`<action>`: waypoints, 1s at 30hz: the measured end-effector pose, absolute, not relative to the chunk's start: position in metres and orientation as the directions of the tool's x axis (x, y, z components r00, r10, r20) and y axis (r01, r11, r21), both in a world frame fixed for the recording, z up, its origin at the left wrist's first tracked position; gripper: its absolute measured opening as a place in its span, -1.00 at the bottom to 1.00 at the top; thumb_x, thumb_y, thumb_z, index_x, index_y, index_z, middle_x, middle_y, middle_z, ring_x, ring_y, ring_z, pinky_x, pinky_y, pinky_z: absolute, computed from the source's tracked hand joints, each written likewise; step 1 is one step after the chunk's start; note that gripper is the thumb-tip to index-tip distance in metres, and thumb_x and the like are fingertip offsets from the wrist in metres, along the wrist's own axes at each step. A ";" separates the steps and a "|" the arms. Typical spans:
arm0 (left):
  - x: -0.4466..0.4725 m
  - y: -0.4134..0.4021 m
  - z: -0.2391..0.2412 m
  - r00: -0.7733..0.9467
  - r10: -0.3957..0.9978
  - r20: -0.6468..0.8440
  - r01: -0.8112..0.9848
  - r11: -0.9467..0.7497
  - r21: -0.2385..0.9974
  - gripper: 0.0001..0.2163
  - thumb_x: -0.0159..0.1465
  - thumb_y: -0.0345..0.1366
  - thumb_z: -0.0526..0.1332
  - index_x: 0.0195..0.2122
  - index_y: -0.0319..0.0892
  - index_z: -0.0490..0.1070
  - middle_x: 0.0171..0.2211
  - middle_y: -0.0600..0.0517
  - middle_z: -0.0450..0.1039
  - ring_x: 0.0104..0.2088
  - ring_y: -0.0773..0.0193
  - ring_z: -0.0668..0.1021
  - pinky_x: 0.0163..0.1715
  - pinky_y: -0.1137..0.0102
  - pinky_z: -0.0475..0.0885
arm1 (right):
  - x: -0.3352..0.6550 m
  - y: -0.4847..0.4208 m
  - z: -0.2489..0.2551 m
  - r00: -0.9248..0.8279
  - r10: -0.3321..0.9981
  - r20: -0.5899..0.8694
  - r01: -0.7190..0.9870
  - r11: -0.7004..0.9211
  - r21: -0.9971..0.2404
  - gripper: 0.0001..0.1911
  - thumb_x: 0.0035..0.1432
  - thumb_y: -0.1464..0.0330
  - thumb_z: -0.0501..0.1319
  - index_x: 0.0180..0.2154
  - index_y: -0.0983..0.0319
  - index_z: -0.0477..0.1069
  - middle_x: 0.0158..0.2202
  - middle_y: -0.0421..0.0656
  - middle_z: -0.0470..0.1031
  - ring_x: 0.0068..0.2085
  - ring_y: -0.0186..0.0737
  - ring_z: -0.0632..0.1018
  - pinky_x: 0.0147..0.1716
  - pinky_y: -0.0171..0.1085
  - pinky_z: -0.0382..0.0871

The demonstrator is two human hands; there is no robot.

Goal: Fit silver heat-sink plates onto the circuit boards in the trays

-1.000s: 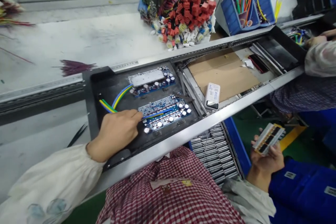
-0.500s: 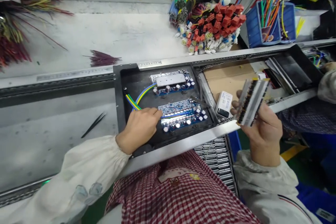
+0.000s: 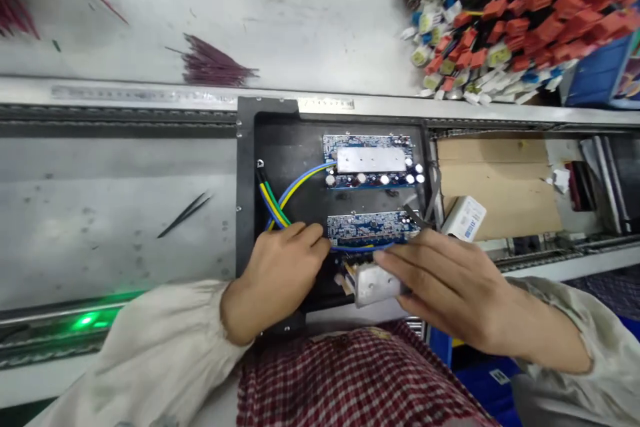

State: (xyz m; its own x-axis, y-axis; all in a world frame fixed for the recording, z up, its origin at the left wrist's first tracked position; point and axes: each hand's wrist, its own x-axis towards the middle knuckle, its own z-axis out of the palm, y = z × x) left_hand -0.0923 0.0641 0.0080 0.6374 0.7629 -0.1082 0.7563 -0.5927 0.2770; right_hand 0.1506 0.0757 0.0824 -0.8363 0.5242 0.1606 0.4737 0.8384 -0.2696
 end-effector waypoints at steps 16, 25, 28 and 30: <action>-0.094 0.067 0.014 0.605 0.796 0.009 0.686 -0.526 0.502 -0.65 0.34 -0.49 -0.09 -0.40 -0.22 0.47 -0.39 0.03 0.48 -0.43 0.24 0.42 -0.51 0.31 0.36 | 0.150 0.086 0.044 -0.899 0.437 0.020 0.405 0.848 -0.341 -0.66 0.21 0.49 0.10 0.00 0.48 0.43 -0.13 0.01 0.57 -0.20 -0.09 0.52 -0.25 -0.13 0.40; -0.093 0.069 0.015 0.574 0.819 0.014 0.699 -0.498 0.513 -0.55 0.39 -0.45 -0.17 -0.42 -0.21 0.50 -0.45 0.04 0.49 -0.48 0.24 0.42 -0.57 0.31 0.29 | 0.150 0.089 0.043 -0.898 0.441 -0.004 0.415 0.841 -0.348 -0.66 0.29 0.48 -0.01 -0.01 0.43 0.43 -0.13 -0.07 0.58 -0.19 -0.13 0.51 -0.17 -0.15 0.37; -0.093 0.068 0.016 0.571 0.821 0.016 0.698 -0.495 0.517 -0.54 0.39 -0.46 -0.18 -0.43 -0.20 0.51 -0.44 0.05 0.50 -0.50 0.26 0.42 -0.58 0.31 0.30 | 0.150 0.092 0.043 -0.904 0.426 -0.024 0.407 0.846 -0.345 -0.64 0.33 0.45 -0.05 0.01 0.43 0.42 -0.09 -0.06 0.57 -0.16 -0.12 0.52 -0.13 -0.14 0.36; -0.092 0.068 0.016 0.562 0.827 0.018 0.702 -0.489 0.517 -0.53 0.39 -0.46 -0.17 -0.45 -0.19 0.51 -0.46 0.06 0.50 -0.51 0.26 0.42 -0.58 0.31 0.31 | 0.149 0.095 0.043 -0.910 0.411 -0.060 0.407 0.851 -0.333 -0.62 0.34 0.46 -0.08 0.01 0.41 0.42 -0.07 -0.08 0.56 -0.14 -0.13 0.52 -0.12 -0.15 0.35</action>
State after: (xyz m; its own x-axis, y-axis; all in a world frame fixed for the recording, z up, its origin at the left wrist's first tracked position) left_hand -0.0922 0.0677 0.0159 0.5622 0.8268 0.0183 0.7023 -0.4890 0.5174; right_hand 0.1493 0.0954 0.0431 -0.9095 0.4114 -0.0596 0.4066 0.8506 -0.3334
